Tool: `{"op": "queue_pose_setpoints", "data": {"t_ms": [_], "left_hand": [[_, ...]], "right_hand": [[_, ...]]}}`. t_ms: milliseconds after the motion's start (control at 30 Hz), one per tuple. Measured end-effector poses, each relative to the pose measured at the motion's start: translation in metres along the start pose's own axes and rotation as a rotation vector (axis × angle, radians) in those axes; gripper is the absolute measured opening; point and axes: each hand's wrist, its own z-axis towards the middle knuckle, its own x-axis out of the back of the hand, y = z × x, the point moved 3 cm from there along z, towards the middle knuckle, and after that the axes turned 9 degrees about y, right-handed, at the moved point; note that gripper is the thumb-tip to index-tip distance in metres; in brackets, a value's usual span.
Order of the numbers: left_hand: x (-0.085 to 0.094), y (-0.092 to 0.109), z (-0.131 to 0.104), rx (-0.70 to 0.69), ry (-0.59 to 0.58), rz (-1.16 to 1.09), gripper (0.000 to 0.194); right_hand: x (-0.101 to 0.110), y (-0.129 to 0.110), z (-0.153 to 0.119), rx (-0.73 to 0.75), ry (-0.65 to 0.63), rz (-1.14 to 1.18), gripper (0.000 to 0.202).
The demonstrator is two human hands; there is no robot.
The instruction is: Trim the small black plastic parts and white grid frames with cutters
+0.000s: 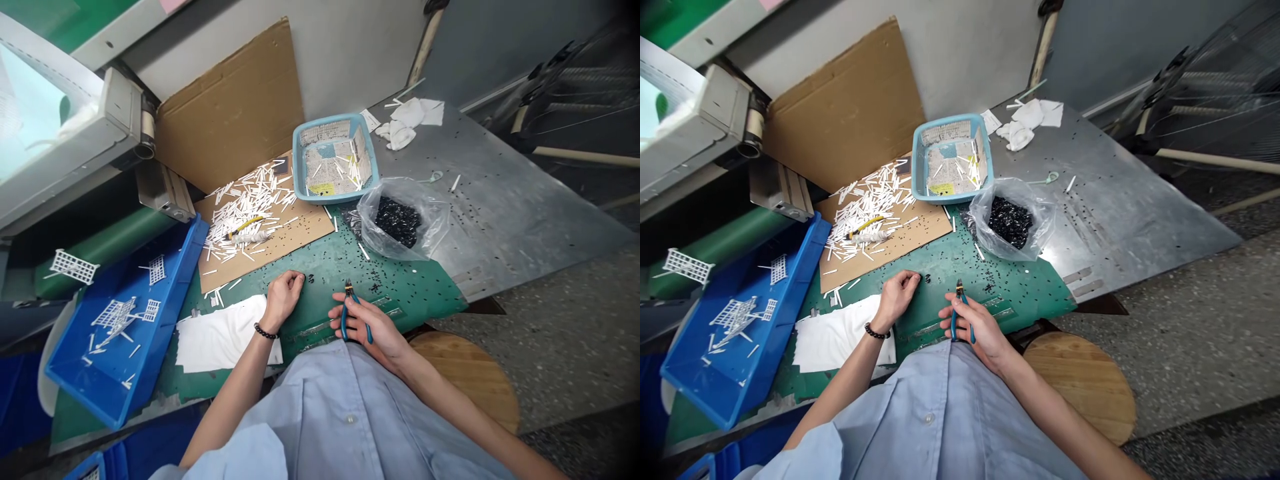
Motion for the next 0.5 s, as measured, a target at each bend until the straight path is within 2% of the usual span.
{"op": "queue_pose_setpoints", "data": {"t_ms": [67, 133, 233, 300, 367, 500], "left_hand": [[0.003, 0.002, -0.002, 0.057, -0.007, -0.046, 0.026], [0.005, 0.007, -0.006, 0.109, -0.128, -0.163, 0.028], [0.005, 0.02, -0.02, 0.142, -0.56, -0.349, 0.032], [0.005, 0.028, -0.032, 0.176, -0.783, -0.412, 0.038], [0.003, 0.033, -0.04, 0.23, -0.835, -0.462, 0.045], [-0.008, 0.035, -0.05, 0.394, -0.755, -0.627, 0.051]], "right_hand": [[0.0, -0.001, 0.0, 0.095, 0.029, -0.15, 0.044], [0.001, -0.007, 0.0, 0.283, 0.096, -0.399, 0.041], [-0.001, -0.015, -0.003, 0.567, 0.188, -0.732, 0.033], [-0.004, -0.016, -0.004, 0.67, 0.167, -0.83, 0.03], [-0.007, -0.016, -0.004, 0.737, 0.118, -0.876, 0.028], [-0.009, -0.013, -0.005, 0.904, 0.116, -0.923, 0.026]]}}
